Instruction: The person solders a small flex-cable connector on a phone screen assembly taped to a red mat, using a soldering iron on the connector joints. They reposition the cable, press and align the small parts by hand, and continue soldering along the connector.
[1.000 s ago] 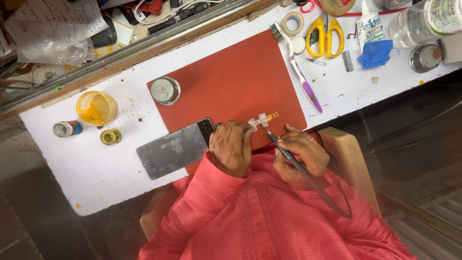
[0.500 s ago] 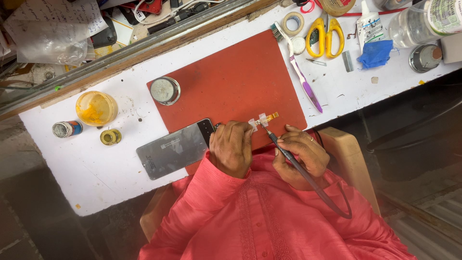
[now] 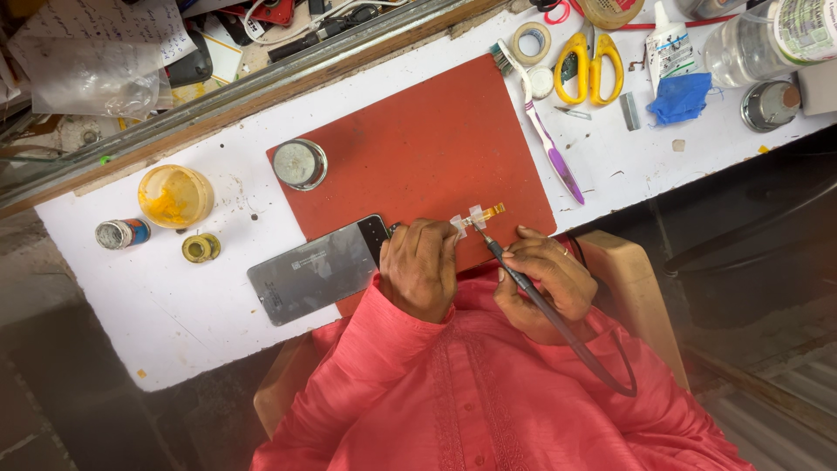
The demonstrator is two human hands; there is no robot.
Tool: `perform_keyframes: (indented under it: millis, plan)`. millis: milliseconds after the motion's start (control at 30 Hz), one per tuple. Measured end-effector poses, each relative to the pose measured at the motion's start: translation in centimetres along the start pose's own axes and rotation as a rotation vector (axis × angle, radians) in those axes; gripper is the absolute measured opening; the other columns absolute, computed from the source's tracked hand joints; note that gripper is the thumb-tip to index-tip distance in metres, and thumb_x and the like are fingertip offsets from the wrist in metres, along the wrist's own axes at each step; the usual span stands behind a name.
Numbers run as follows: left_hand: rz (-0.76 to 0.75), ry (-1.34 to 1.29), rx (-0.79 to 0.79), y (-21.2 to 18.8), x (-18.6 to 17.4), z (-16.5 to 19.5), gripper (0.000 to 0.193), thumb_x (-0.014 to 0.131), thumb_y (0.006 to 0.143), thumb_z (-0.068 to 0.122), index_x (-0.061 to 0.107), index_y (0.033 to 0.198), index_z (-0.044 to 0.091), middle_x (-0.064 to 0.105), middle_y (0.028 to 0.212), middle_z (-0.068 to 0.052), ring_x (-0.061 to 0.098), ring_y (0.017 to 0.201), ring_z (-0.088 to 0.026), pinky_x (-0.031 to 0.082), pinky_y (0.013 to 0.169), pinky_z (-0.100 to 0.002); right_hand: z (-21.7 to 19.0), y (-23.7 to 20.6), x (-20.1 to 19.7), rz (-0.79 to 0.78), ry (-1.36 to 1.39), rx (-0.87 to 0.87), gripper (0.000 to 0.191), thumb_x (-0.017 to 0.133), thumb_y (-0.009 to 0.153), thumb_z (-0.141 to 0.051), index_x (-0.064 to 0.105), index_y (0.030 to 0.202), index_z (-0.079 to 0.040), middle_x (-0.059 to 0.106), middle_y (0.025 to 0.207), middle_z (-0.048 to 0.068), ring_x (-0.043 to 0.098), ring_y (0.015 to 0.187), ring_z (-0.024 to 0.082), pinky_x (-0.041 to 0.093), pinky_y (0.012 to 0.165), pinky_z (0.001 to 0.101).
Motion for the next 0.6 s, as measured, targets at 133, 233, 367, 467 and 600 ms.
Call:
perform_keyframes:
  millis: [133,233,367,467,600]
  plan:
    - [-0.001,0.007,0.004,-0.03,-0.07,-0.01,0.009,0.07,0.095,0.006,0.063,0.101,0.008,0.068,0.094,-0.004,0.059,0.077,-0.021,0.043,0.069,-0.036,0.0,0.06,-0.07,-0.013,0.006,-0.008,0.032,0.071,0.076,0.01,0.064,0.105,0.0,0.069,0.093,0.012,0.074,0.088,0.024,0.062,0.099,0.0478]
    - [0.005,0.009,0.003,-0.03,0.02,0.01,0.009,0.07,0.095,0.006,0.063,0.101,0.008,0.068,0.094,-0.004,0.059,0.077,-0.021,0.043,0.069,-0.035,-0.03,0.11,-0.02,-0.004,-0.001,-0.014,0.032,0.071,0.076,0.01,0.064,0.105,0.0,0.069,0.093,0.013,0.074,0.089,0.025,0.062,0.099,0.0478]
    - [0.008,0.004,-0.007,-0.01,0.05,0.01,0.009,0.071,0.094,0.006,0.063,0.1,0.008,0.068,0.093,-0.004,0.059,0.077,-0.021,0.043,0.069,-0.035,-0.11,0.16,-0.02,-0.002,-0.008,-0.01,0.031,0.072,0.076,0.01,0.064,0.105,0.0,0.069,0.093,0.012,0.074,0.089,0.024,0.063,0.099,0.0476]
    - [0.003,0.009,-0.005,-0.04,-0.07,0.03,0.01,0.07,0.094,0.006,0.063,0.1,0.008,0.068,0.093,-0.004,0.059,0.077,-0.022,0.042,0.068,-0.036,-0.13,0.13,0.06,0.008,-0.009,-0.006,0.031,0.071,0.076,0.01,0.064,0.104,0.0,0.069,0.092,0.013,0.074,0.089,0.025,0.063,0.098,0.0473]
    - [-0.007,0.006,0.006,0.07,-0.22,0.07,0.01,0.07,0.095,0.006,0.062,0.102,0.008,0.068,0.095,-0.005,0.059,0.079,-0.022,0.043,0.07,-0.036,0.12,-0.01,0.0,0.026,0.034,0.008,0.03,0.071,0.077,0.01,0.064,0.104,0.001,0.069,0.092,0.014,0.074,0.09,0.025,0.063,0.098,0.0471]
Point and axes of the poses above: each hand's wrist, its own y-axis towards the middle knuckle, its own x-axis out of the palm, z = x × y, the point moved 1 cm from there along y, towards the middle knuckle
